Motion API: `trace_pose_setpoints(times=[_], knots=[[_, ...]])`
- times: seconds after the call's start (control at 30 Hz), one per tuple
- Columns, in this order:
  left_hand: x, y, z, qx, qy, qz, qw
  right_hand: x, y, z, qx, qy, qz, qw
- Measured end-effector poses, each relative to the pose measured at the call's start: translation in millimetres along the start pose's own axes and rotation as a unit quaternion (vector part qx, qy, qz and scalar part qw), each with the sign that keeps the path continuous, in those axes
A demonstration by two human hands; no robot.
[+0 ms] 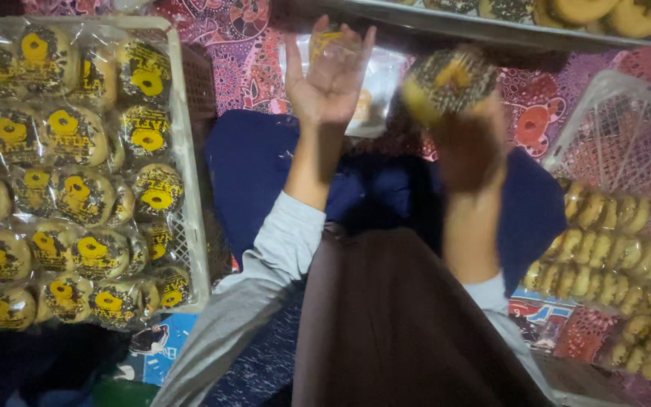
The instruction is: The person sits on the floor and repeatedly picks donuts from a metal tray, places them into clear plastic bags, and sets the sealed bags into a nearby crate. The process continues throughout the clip with multiple donuts being packaged one at a time.
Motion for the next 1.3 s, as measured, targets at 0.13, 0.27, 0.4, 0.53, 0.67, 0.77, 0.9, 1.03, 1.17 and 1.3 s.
trace_pose_setpoints(times=[0.13, 0.27, 0.4, 0.53, 0.67, 0.77, 0.9, 1.03, 1.17, 1.3], knots=[[20, -10, -26, -0.040, -0.095, -0.034, 0.994, 21, -9, -43, -0.006, 0.053, 0.139, 0.989], [35, -8, -38, -0.081, -0.193, -0.050, 0.977, 28, -11, -64, 0.357, 0.105, 0.260, 0.891], [49, -20, -9, -0.141, -0.195, -0.008, 0.970, 27, -7, -64, 0.407, 0.138, 0.280, 0.858], [98, -23, -31, -0.837, -0.108, -0.327, 0.425, 10, -5, -57, 0.324, 0.132, 0.255, 0.901], [139, -10, -76, -0.851, -0.178, -0.311, 0.384, 8, -12, -76, 0.317, 0.062, 0.313, 0.893], [153, -6, -90, -0.911, -0.280, -0.227, 0.202, 14, 4, -90, 0.300, -0.032, 0.242, 0.922], [192, 51, -113, -0.847, -0.247, -0.335, 0.332, 40, -1, -130, 0.321, -0.168, 0.291, 0.885], [220, 133, -68, -0.766, -0.020, -0.307, 0.565, 55, 20, -168, 0.403, -0.195, 0.216, 0.868], [225, 173, -29, -0.671, 0.064, -0.273, 0.687, 88, 31, -228, 0.474, -0.283, 0.292, 0.781], [216, 181, -23, -0.640, 0.071, -0.271, 0.715, 79, 26, -232, 0.445, -0.224, 0.292, 0.816]])
Point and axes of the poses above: each hand's wrist, its own x-axis away from the middle knuckle, its own z-axis out of the back of the hand, y = z × x, the point moved 10 cm from there along -x, towards the middle knuckle, and after that the axes turned 3 degrees about x, right-handed, at the moved point
